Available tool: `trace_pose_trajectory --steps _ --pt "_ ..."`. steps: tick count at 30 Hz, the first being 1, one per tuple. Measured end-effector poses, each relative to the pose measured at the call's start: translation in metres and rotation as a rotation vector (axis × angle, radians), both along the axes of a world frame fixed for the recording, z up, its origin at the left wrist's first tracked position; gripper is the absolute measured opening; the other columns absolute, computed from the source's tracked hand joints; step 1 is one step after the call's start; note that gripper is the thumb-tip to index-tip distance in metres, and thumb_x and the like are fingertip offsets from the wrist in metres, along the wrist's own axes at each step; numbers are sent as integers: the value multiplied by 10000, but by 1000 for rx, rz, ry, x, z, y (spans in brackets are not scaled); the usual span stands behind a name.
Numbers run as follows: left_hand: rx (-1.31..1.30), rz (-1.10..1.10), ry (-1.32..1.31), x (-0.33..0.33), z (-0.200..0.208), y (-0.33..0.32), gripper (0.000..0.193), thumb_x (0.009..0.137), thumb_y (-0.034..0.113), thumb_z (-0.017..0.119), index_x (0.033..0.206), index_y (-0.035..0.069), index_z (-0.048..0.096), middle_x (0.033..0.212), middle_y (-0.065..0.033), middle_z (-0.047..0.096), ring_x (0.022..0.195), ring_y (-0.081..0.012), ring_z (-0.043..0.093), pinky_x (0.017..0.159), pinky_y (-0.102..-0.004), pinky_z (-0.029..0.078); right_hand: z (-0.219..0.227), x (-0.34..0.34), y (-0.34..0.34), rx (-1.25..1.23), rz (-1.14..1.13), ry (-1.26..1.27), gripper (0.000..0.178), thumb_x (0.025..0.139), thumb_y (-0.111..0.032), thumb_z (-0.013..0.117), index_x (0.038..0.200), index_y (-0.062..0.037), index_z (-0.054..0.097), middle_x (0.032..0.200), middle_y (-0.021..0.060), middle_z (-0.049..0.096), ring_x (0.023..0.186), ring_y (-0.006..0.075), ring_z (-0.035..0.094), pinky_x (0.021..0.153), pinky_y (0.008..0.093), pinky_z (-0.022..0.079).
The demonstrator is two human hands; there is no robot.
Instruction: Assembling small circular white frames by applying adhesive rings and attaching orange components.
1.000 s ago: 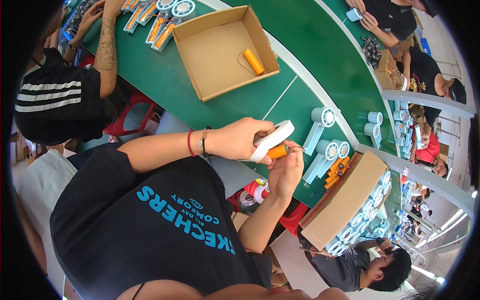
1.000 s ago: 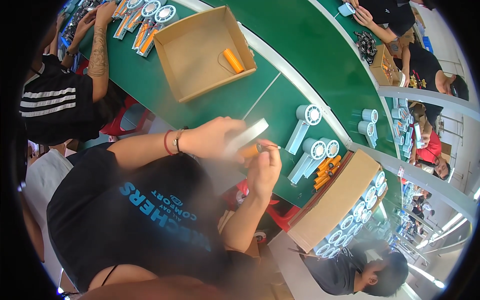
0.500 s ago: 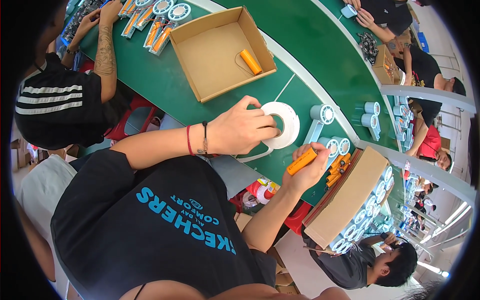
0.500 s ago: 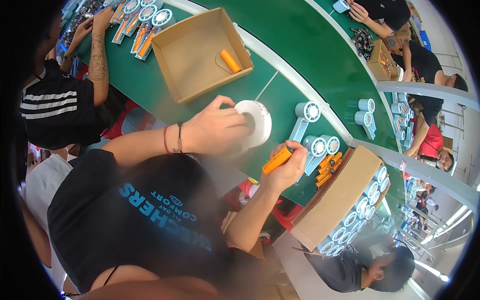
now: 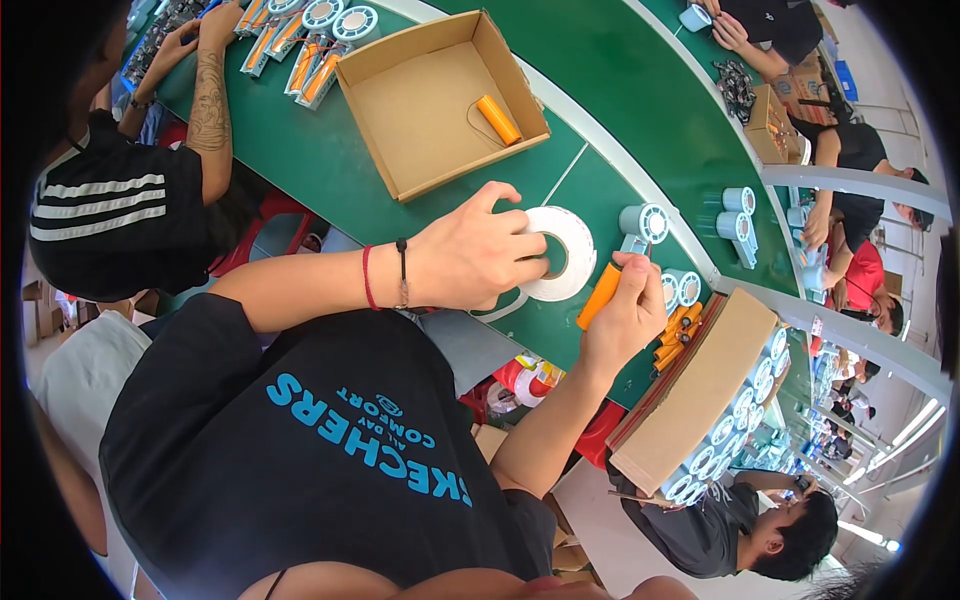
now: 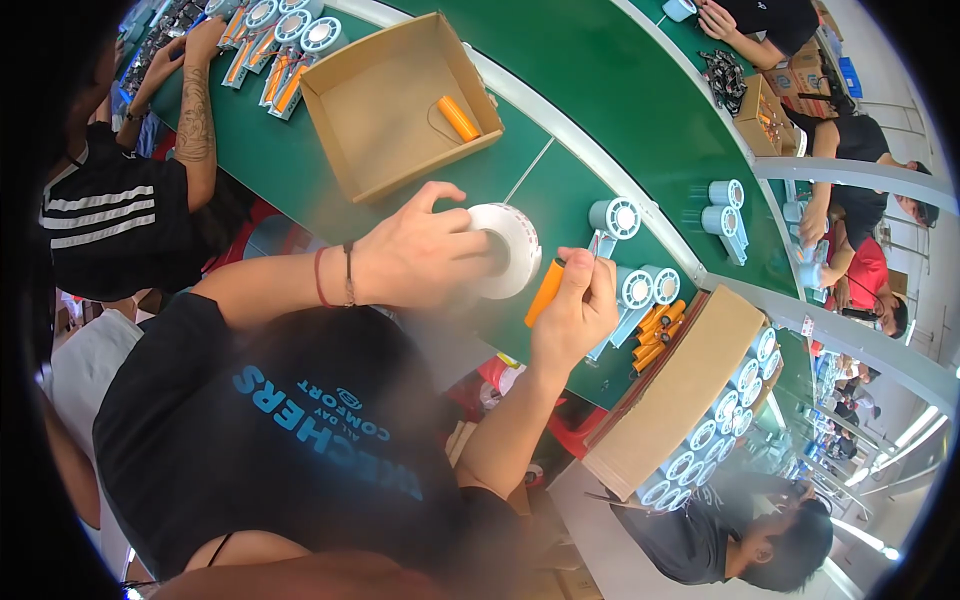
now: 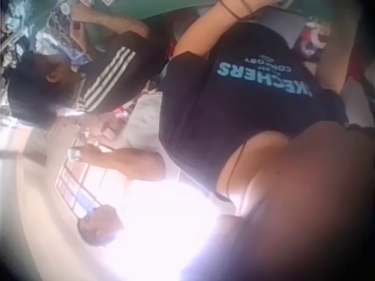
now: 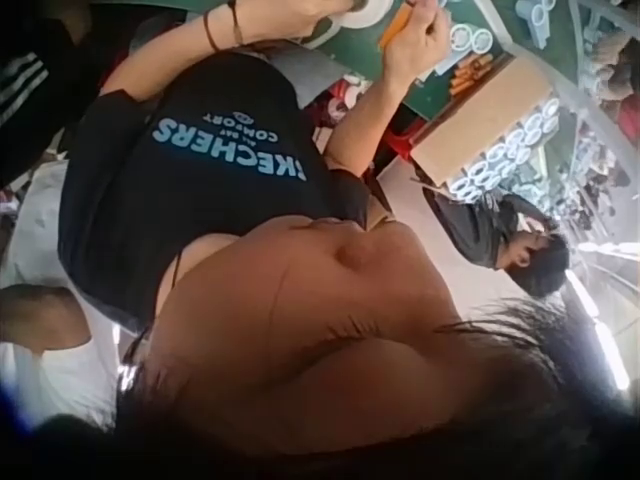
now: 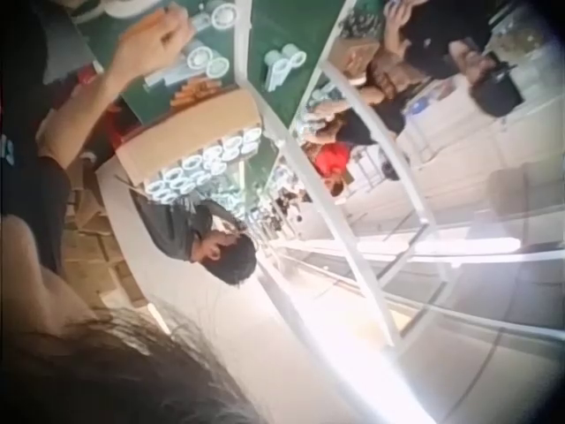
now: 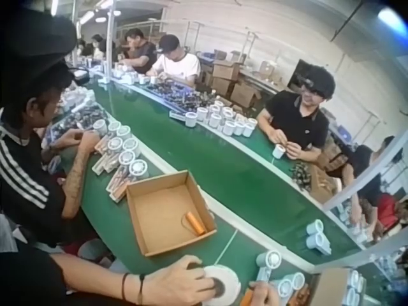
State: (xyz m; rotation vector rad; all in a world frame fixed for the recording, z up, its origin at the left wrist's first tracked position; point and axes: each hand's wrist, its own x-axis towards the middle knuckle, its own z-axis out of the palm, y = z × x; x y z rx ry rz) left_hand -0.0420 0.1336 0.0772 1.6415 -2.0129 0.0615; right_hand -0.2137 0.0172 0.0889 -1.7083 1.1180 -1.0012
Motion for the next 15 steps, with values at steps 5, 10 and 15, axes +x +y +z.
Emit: trace_pose_trajectory --steps 5,10,15 --pt "3 -13 -32 -2 2 -1 145 688 119 719 828 157 716 804 24 561 834 -155 597 969 -396 421 3 7 2 -38 35 13 350 1059 -241 598 880 36 716 769 -18 541 701 57 447 620 236 359" --pt "-35 -37 -30 -4 6 -9 110 680 137 724 789 144 711 788 17 560 834 -157 594 929 -383 419 0 9 4 8 -14 49 336 1050 -232 618 886 43 719 774 -13 567 698 58 458 622 236 369" --pt "17 -66 -120 -7 7 -11 94 711 177 720 789 134 689 815 8 562 853 -169 580 922 -379 420 -26 16 6 107 -123 -59 304 1021 -222 664 913 53 733 808 3 562 702 63 478 620 241 395"
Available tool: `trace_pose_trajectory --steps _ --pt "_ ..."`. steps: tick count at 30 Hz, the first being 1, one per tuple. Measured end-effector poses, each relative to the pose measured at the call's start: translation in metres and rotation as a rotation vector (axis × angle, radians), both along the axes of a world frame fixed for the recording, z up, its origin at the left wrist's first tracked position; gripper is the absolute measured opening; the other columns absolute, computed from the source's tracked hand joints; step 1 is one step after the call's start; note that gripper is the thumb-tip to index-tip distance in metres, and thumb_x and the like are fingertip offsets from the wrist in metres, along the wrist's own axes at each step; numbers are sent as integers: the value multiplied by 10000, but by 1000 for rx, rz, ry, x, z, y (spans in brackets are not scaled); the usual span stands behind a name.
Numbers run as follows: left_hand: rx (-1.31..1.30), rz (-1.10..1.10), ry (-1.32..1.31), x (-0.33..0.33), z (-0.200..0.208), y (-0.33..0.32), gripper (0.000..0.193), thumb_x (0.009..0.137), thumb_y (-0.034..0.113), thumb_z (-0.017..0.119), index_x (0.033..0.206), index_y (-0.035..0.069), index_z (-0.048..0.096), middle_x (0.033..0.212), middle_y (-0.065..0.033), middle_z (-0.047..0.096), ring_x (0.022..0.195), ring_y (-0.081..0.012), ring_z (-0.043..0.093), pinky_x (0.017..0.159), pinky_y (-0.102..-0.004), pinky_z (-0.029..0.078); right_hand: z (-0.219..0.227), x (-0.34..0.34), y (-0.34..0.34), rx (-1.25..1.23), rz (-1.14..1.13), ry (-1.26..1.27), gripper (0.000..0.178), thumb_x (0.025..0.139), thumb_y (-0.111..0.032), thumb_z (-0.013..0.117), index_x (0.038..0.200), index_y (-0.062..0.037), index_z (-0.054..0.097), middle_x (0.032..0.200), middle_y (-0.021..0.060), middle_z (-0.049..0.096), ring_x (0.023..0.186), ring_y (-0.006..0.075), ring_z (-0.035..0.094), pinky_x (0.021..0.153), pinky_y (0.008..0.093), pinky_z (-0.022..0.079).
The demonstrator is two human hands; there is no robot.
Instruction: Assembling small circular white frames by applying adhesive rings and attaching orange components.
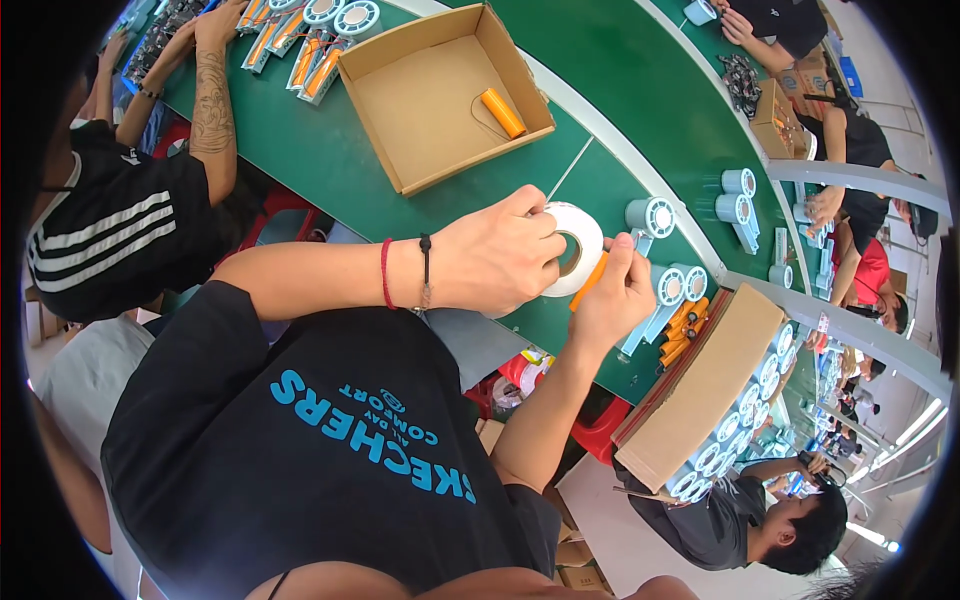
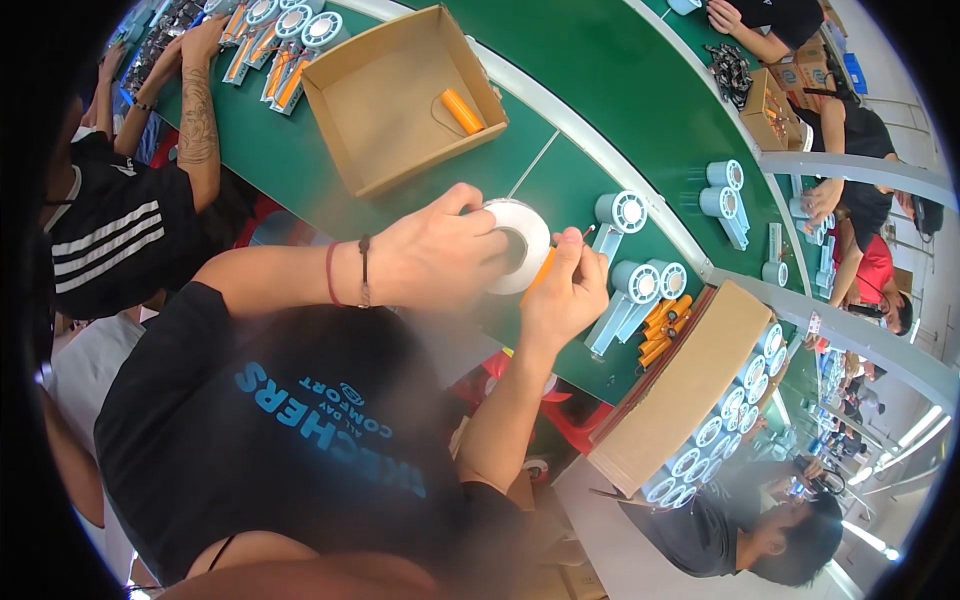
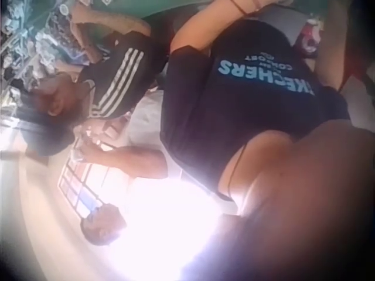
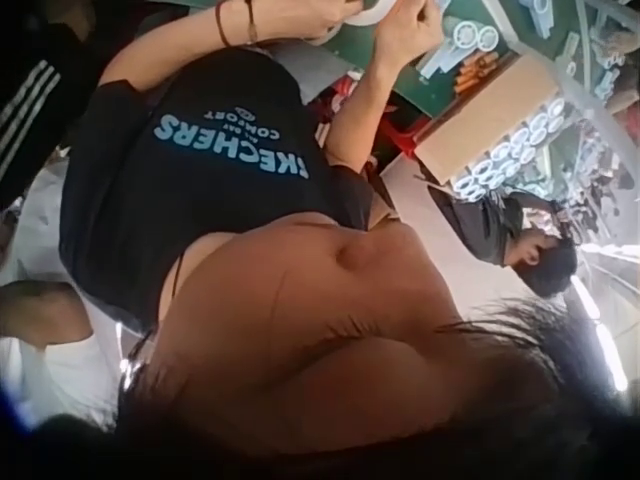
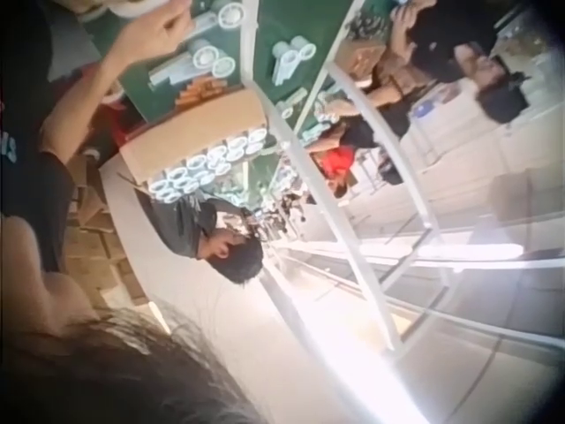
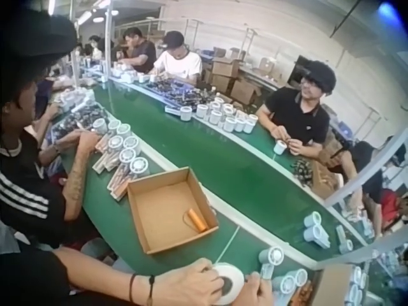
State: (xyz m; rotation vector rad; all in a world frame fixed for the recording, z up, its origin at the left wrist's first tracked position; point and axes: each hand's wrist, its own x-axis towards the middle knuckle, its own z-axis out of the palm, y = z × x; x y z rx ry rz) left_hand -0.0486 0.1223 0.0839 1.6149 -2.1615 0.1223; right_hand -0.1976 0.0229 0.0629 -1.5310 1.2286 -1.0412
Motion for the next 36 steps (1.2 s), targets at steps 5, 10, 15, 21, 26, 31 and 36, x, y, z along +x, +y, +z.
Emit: trace_pose_trajectory --steps 5,10,15,21,26,31,36 --pt "51 -44 100 -3 1 4 111 766 178 705 862 125 684 849 3 564 877 -184 579 927 -381 418 10 -27 0 151 58 -155 296 1018 -219 667 908 49 726 780 -12 577 703 50 476 612 233 395" --pt "70 -112 148 -6 -7 6 122 785 154 700 900 117 677 856 -5 568 885 -187 593 903 -381 410 30 -40 7 52 139 136 312 1027 -231 656 873 34 720 734 -19 609 665 40 492 583 216 377" --pt "149 -125 96 -26 -8 12 111 779 161 702 875 119 666 851 -14 578 885 -182 598 869 -373 404 16 -36 16 -77 4 57 301 1023 -212 660 865 38 715 718 -16 621 651 39 491 585 216 382" --pt "231 -79 136 -34 -3 14 88 785 173 693 839 114 655 828 -17 588 866 -174 603 830 -359 393 7 -46 23 -181 -123 -5 269 1017 -187 662 882 40 712 757 -1 642 670 44 510 593 220 402" --pt "180 -103 210 -37 1 16 80 793 181 689 822 116 654 803 -17 586 844 -171 602 806 -353 385 29 -63 22 -108 23 13 167 988 -111 679 963 53 697 820 22 652 691 57 537 606 209 421" --pt "219 -93 144 -44 15 17 82 787 179 693 829 119 656 794 -17 592 815 -177 610 792 -355 380 28 -65 22 -172 -16 81 128 958 -41 692 1030 63 675 846 36 654 711 73 557 629 200 435" --pt "240 -77 220 -46 15 16 146 825 237 711 840 102 657 794 -29 617 785 -198 626 783 -352 377 4 -57 29 -497 -266 -55 151 955 -46 693 1047 56 629 849 38 629 716 90 557 627 213 440"
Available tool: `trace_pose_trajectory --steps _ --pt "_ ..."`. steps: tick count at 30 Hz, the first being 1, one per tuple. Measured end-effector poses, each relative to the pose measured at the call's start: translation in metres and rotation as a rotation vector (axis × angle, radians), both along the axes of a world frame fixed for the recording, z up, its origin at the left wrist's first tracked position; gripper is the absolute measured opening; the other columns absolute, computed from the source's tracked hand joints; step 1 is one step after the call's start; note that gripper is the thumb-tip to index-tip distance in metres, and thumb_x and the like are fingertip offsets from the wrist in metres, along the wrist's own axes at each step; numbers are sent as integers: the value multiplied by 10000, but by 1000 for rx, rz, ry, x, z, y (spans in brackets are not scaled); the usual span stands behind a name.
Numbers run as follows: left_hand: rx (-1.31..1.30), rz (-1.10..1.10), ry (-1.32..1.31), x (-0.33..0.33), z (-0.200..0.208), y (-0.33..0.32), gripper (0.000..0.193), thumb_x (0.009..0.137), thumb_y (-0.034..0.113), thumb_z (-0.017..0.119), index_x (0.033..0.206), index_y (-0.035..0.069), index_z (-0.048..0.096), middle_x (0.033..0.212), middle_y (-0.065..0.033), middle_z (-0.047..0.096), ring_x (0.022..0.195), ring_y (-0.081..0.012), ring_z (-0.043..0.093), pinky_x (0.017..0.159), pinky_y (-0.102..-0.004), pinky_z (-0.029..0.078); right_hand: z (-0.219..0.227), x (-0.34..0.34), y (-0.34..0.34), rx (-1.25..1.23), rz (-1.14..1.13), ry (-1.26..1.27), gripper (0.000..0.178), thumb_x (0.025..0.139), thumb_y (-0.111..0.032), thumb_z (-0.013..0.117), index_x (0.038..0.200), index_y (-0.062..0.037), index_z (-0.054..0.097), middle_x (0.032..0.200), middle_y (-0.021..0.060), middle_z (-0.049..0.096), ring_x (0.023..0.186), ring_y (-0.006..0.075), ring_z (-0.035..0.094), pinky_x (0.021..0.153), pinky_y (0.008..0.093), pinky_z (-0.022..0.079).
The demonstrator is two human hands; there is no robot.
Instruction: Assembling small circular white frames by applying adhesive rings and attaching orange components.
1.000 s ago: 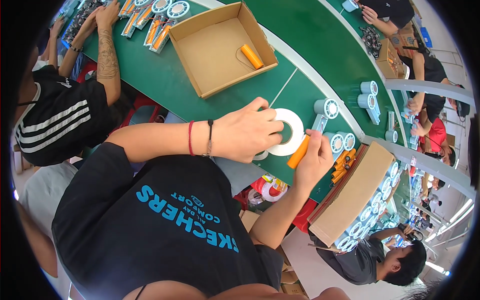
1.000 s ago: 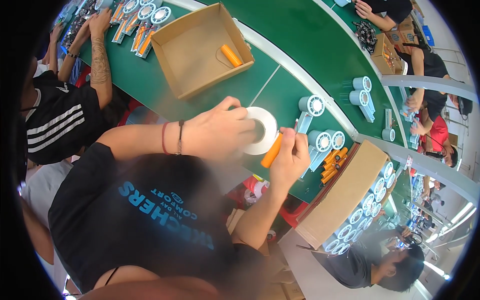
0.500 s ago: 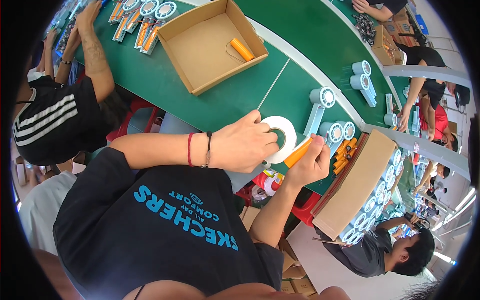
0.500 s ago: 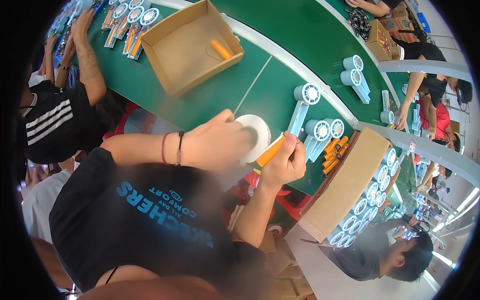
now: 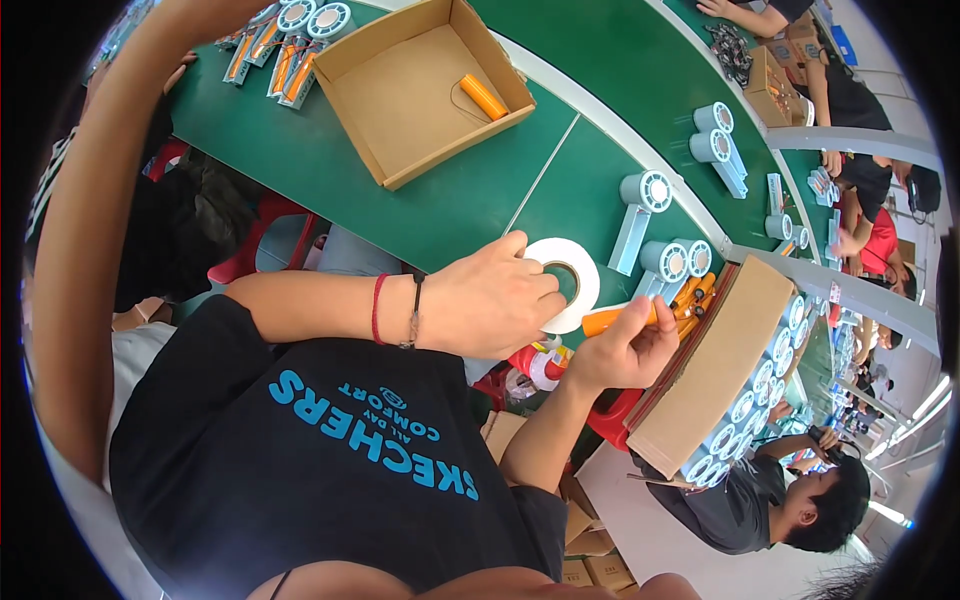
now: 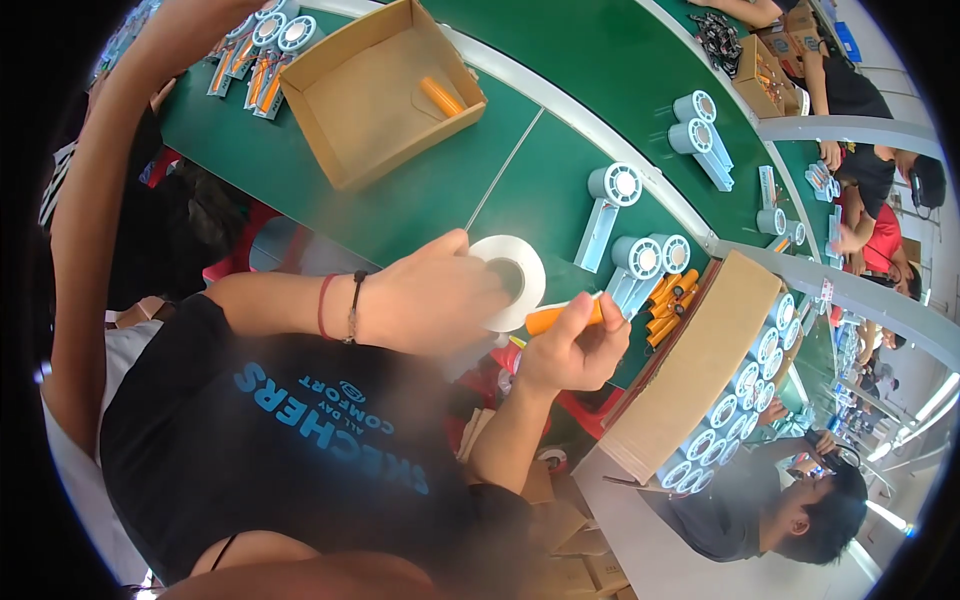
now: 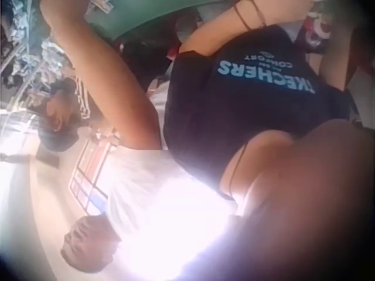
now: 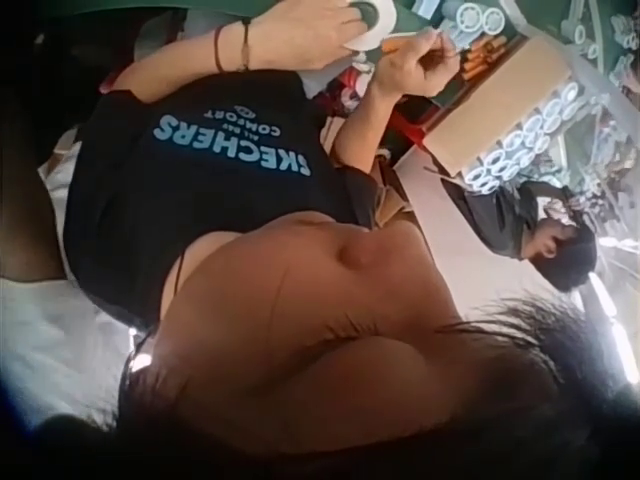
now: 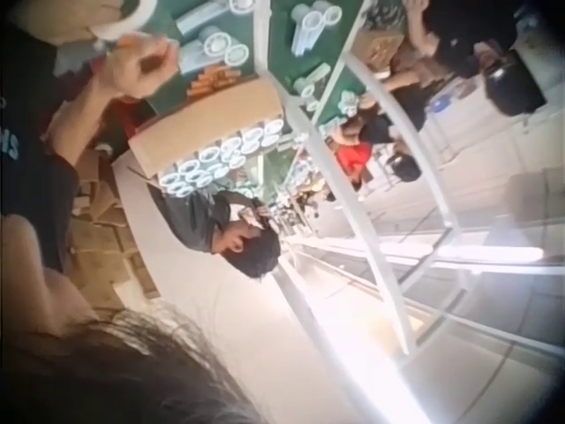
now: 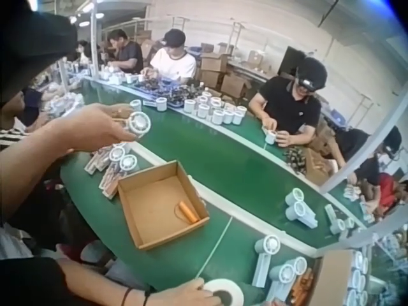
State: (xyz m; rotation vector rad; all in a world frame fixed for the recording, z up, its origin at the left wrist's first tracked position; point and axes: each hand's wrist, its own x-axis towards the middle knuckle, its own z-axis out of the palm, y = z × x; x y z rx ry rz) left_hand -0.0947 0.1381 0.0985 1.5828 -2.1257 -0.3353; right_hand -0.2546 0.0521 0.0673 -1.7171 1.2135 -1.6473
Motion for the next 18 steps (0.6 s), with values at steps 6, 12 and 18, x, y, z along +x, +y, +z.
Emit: trace_pose_trajectory --steps 6,12,18 --pt "128 7 347 3 -7 8 283 868 321 721 824 48 659 791 -95 666 743 -264 644 737 -376 428 6 0 13 -15 -47 -62 223 938 -88 717 1046 31 561 868 53 573 698 118 533 623 239 440" --pt "223 56 441 -7 7 16 306 854 323 721 780 31 668 714 -136 655 643 -340 629 640 -440 493 3 2 21 -88 -161 -86 325 906 -130 760 1035 -1 491 862 67 520 703 151 519 616 288 444" --pt "390 156 471 -14 3 16 349 846 370 730 761 36 675 708 -152 653 652 -347 647 644 -432 499 -12 12 9 -331 -222 -53 304 932 -123 740 1033 -5 478 858 75 519 695 158 519 604 296 446"
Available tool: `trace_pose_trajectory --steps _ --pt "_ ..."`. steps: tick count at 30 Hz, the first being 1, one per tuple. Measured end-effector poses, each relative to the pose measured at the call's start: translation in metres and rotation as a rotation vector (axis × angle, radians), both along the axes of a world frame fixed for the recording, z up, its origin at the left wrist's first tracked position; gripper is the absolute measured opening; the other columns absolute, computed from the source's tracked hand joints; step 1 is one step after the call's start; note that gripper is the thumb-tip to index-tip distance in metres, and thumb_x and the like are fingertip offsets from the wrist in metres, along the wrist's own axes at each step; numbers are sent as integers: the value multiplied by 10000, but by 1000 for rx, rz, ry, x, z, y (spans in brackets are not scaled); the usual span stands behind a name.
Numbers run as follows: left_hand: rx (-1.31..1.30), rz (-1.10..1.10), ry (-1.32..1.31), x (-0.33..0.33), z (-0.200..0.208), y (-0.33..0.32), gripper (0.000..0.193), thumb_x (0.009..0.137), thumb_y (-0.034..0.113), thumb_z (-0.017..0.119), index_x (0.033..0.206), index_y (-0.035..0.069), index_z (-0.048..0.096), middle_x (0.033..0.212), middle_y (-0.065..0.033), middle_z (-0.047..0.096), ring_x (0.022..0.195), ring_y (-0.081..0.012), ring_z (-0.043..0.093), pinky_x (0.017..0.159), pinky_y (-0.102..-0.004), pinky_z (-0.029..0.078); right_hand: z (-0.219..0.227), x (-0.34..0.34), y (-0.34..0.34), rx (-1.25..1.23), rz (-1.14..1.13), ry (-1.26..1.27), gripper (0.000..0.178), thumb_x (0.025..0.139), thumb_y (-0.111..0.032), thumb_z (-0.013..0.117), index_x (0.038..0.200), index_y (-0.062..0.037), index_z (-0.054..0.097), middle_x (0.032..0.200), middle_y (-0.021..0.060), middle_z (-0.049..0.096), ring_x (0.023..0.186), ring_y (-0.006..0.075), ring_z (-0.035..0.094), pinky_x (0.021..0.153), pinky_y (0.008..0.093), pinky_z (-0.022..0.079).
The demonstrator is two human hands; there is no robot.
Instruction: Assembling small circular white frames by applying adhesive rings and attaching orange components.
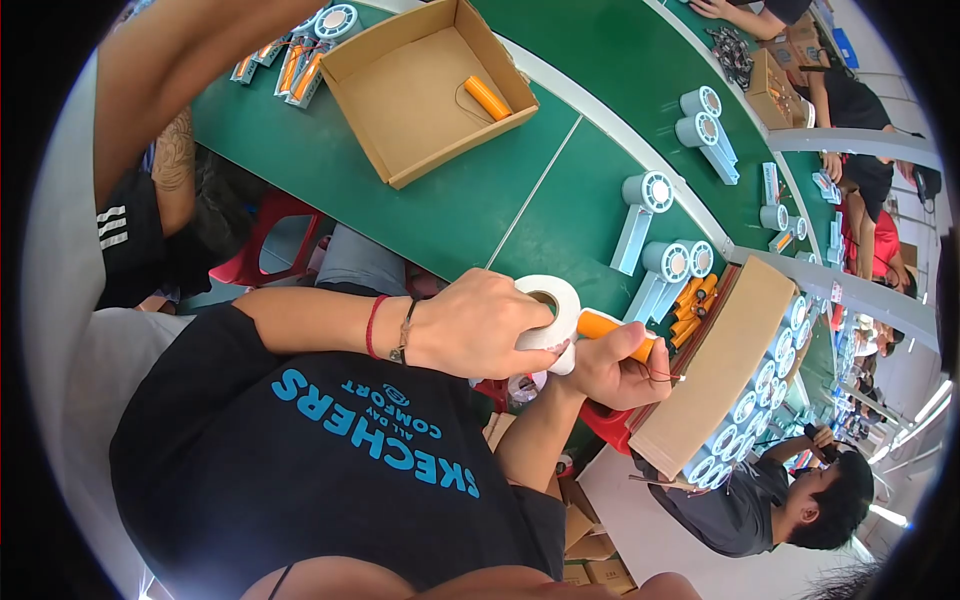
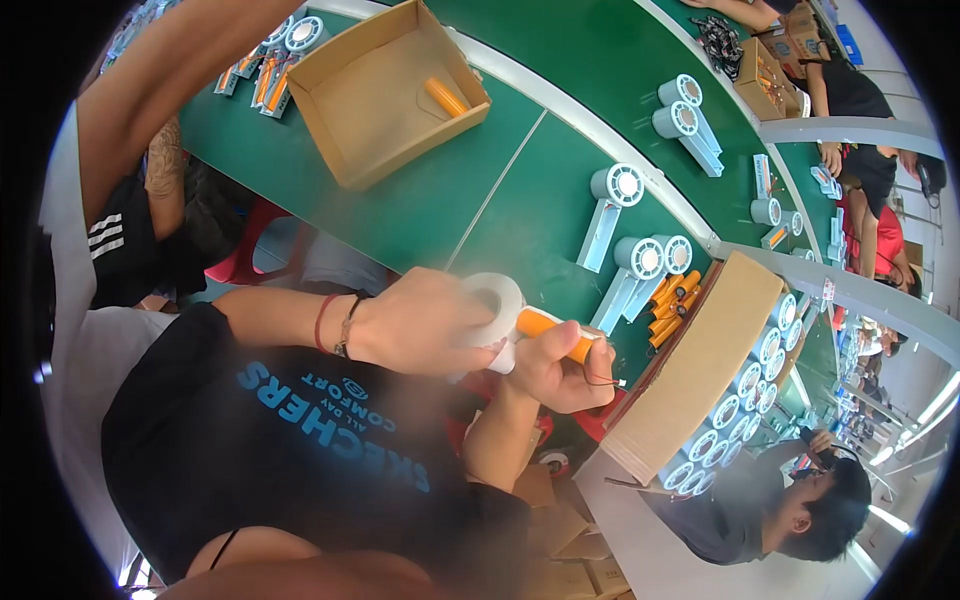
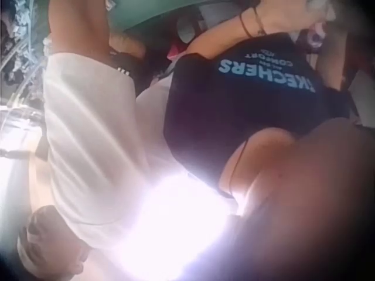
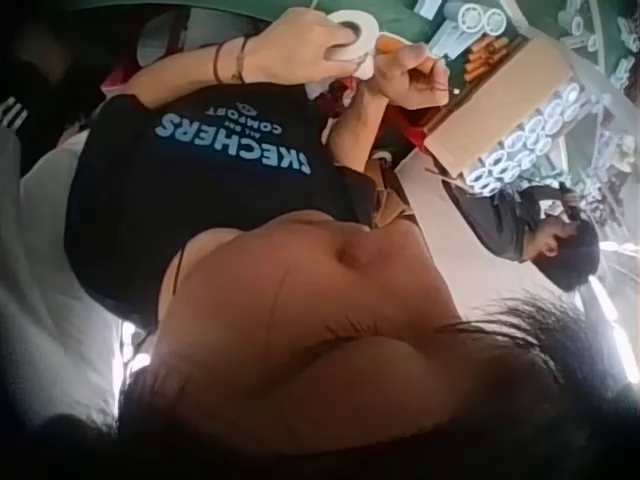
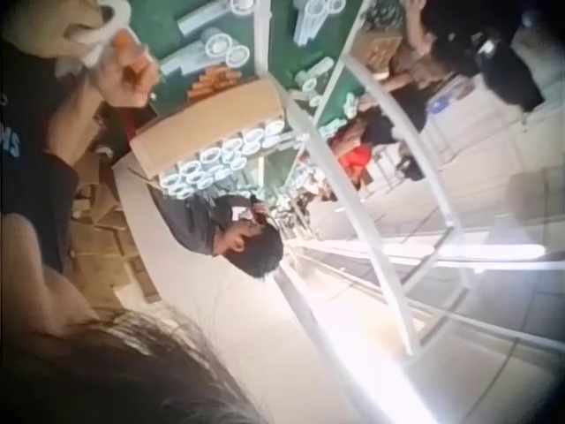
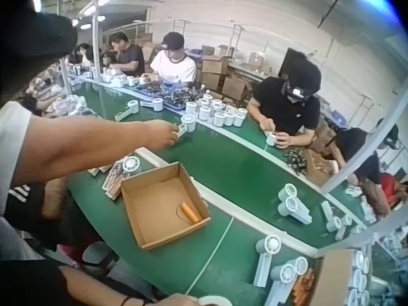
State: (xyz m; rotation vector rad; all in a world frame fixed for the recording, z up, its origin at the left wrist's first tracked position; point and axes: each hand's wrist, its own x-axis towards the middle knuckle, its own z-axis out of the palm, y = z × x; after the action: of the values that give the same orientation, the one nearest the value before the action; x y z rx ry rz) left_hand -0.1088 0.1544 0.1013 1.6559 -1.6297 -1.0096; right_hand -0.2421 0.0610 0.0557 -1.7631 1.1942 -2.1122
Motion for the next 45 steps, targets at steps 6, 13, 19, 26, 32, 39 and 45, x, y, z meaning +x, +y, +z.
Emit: trace_pose_trajectory --steps 6,13,19,26,32,39,45 --pt "-342 -326 -91 5 11 7 358 846 397 739 783 47 700 780 -116 663 765 -287 684 712 -381 477 -2 -28 -67 270 -79 -173 258 972 -162 717 1021 -5 518 940 99 591 721 146 572 617 259 496" --pt "-179 -302 -454 55 -45 -29 246 875 280 708 873 34 725 1014 -129 631 893 -285 682 760 -409 513 -34 -37 -34 698 432 -293 221 1027 -204 632 1086 -2 564 917 53 600 783 112 585 683 249 480" --pt "-248 -236 -458 55 -23 -82 168 818 171 693 949 80 747 1051 -127 612 977 -286 651 807 -427 538 -64 -54 -15 883 441 -275 265 1055 -263 597 1140 -12 581 880 48 621 686 129 609 573 255 503" --pt "-575 -459 -646 33 -46 -204 317 754 120 742 1068 161 721 1345 -117 569 1367 -270 474 1050 -476 451 -62 -56 -9 899 430 -377 291 1059 -289 581 1146 -11 580 839 66 619 594 152 602 512 273 494" --pt "-734 -534 -774 22 -74 -224 267 820 155 735 1085 186 742 1329 -76 579 1404 -240 433 998 -484 475 -47 -65 -4 844 446 -353 289 1061 -299 569 1135 -19 572 815 73 601 572 156 587 489 268 464" --pt "-564 -645 -876 21 -69 -229 170 780 151 745 948 130 754 1383 -102 556 1464 -279 390 1097 -592 433 -44 -57 -6 868 517 -318 278 1056 -278 575 1149 -16 573 828 85 616 603 163 605 521 273 487" --pt "-487 -696 -935 17 -56 -215 100 763 162 753 852 121 772 1378 -118 563 1461 -284 399 1089 -630 437 -38 -57 -4 918 539 -324 251 1047 -220 582 1165 2 580 919 103 655 712 167 646 624 289 543"
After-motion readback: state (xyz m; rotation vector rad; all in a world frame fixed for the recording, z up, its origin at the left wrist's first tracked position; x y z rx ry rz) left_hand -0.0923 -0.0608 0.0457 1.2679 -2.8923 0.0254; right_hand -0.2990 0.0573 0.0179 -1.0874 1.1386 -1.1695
